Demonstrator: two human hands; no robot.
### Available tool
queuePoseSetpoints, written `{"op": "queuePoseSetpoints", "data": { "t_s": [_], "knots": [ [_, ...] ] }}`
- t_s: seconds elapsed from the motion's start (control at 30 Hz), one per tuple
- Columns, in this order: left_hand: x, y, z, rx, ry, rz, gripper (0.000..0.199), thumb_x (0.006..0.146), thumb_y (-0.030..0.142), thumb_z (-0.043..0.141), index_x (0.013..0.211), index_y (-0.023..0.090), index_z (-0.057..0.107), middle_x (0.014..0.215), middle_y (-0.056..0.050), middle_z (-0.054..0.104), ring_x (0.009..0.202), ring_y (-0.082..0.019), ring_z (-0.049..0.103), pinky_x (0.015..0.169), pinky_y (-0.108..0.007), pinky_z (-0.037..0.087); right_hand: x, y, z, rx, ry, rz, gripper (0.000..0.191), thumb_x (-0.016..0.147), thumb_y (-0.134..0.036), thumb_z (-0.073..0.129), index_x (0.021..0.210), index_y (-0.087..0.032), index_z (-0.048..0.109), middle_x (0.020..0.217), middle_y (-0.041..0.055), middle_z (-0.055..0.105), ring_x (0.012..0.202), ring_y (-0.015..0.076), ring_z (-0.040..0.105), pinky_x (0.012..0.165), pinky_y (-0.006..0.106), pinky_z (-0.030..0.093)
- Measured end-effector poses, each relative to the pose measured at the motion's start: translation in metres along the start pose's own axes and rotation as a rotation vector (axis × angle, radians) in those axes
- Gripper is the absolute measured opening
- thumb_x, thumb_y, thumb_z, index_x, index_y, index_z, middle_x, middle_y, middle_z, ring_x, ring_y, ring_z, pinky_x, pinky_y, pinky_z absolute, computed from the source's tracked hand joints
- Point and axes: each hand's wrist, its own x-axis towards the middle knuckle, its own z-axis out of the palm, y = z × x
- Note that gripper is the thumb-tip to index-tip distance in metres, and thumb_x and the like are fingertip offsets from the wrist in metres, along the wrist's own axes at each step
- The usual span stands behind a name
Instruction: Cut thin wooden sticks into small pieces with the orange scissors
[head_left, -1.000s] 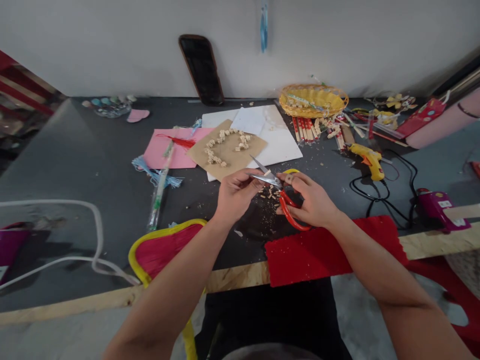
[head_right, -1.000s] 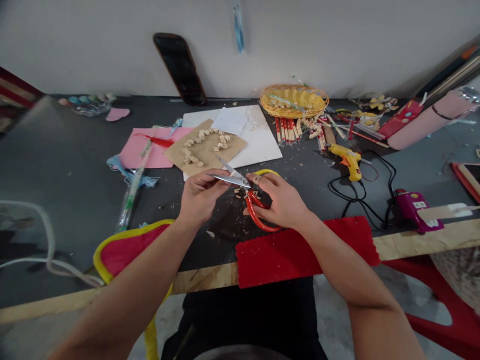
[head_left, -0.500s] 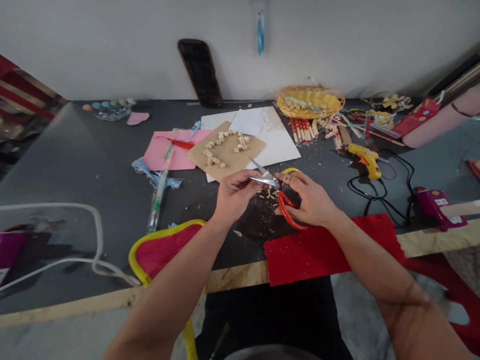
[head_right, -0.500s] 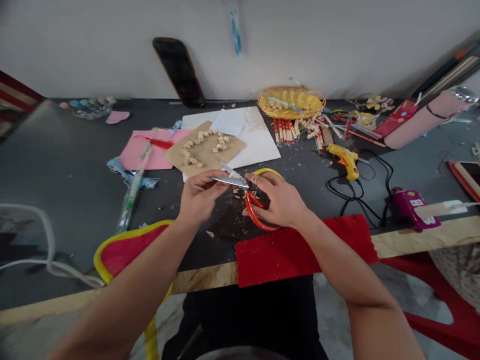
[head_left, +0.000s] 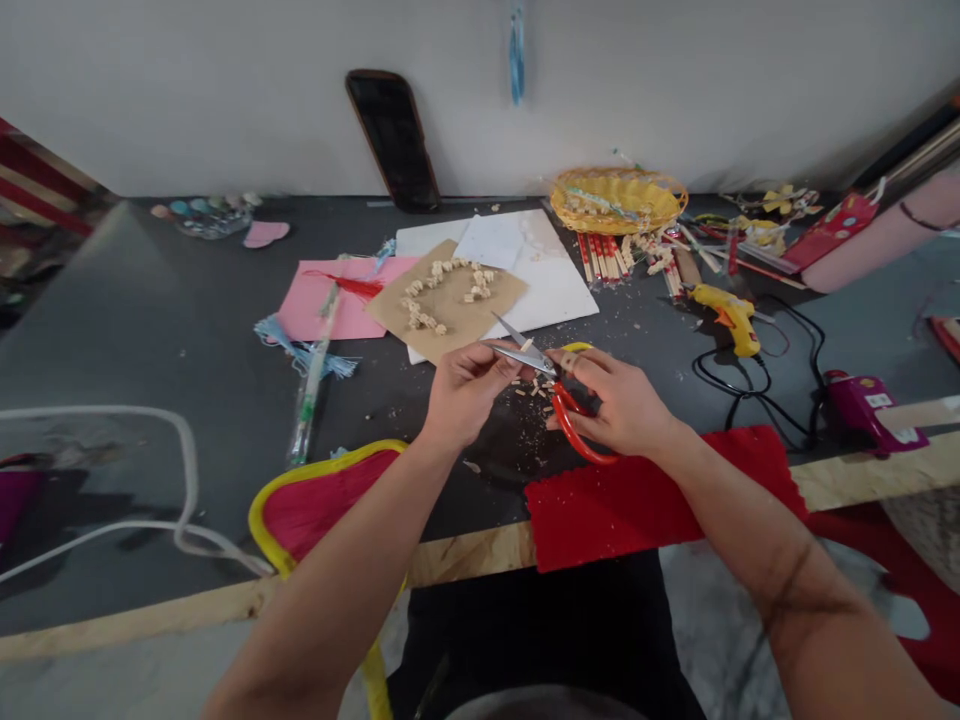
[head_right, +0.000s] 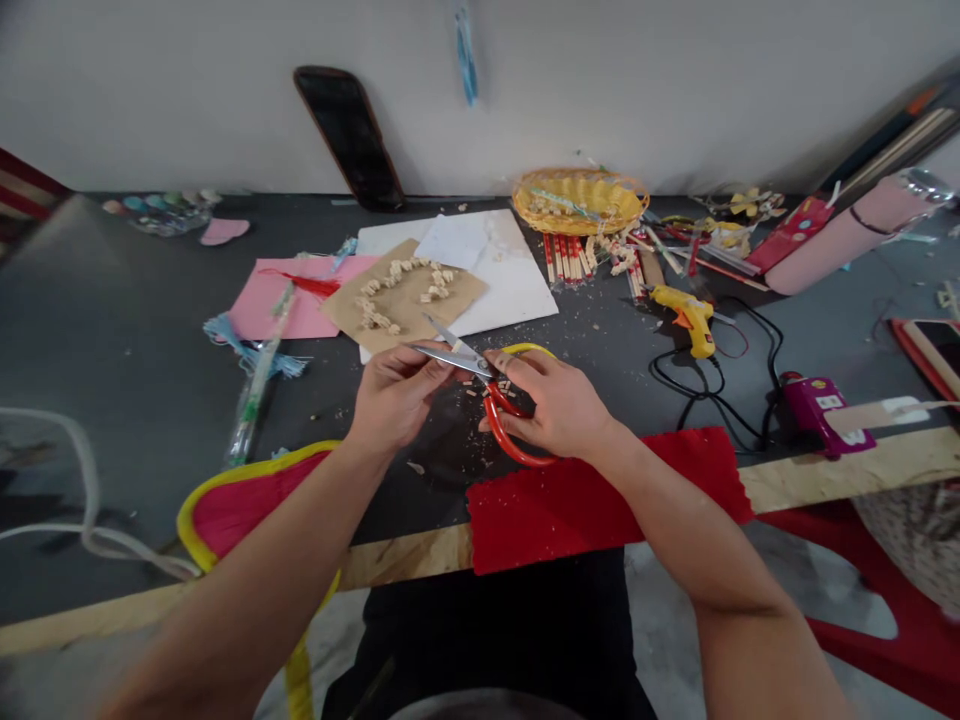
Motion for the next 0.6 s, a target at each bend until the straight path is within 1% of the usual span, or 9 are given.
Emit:
{"op": "queuePoseSetpoints", "data": {
  "t_s": [0.17, 0.3, 0.43, 0.6],
  "knots": [
    [-0.0008, 0.0007, 0.0028, 0.124, 0.029, 0.084, 0.015, 0.074, 0.033, 0.076, 0.076, 0.018, 0.075, 0.071, -0.002, 0.071, 0.067, -0.012, 0.061, 0.065, -0.022, 0.048, -0.0011, -0.0006, 0.0035, 0.036, 0.029, 0.046, 0.069, 0.082, -0.063, 0.058, 0.133, -0.017, 0.049, 0.123, 0.0140, 0.060, 0.108, 0.0270, 0.060, 0.090, 0.042, 0.054],
    [-0.0012, -0.0007, 0.0022, 0.124, 0.034, 0.131, 0.015, 0.073, 0.032, 0.077, 0.074, 0.018, 0.075, 0.075, -0.003, 0.072, 0.068, -0.013, 0.064, 0.066, -0.024, 0.050, -0.0007, 0.0009, 0.0030, 0.020, 0.011, 0.050, 0.073, 0.078, -0.063, 0.063, 0.135, -0.020, 0.047, 0.122, 0.0133, 0.058, 0.114, 0.0291, 0.057, 0.092, 0.045, 0.053],
    [-0.0012, -0.0026, 0.0004, 0.089, 0.017, 0.107, 0.016, 0.071, 0.032, 0.078, 0.077, 0.018, 0.076, 0.071, -0.003, 0.072, 0.067, -0.015, 0.065, 0.065, -0.026, 0.051, 0.0007, 0.0018, 0.0007, -0.009, -0.003, 0.047, 0.074, 0.077, -0.064, 0.063, 0.135, -0.022, 0.046, 0.119, 0.0138, 0.057, 0.114, 0.0297, 0.056, 0.092, 0.046, 0.053],
    [-0.0007, 0.0014, 0.0010, 0.028, -0.022, 0.067, 0.015, 0.069, 0.031, 0.080, 0.074, 0.018, 0.076, 0.067, -0.002, 0.071, 0.064, -0.013, 0.064, 0.064, -0.024, 0.050, 0.0009, 0.0046, 0.0005, 0.035, -0.009, -0.005, 0.074, 0.079, -0.065, 0.061, 0.135, -0.020, 0.047, 0.123, 0.0140, 0.059, 0.116, 0.0290, 0.056, 0.097, 0.045, 0.051]
  ]
}}
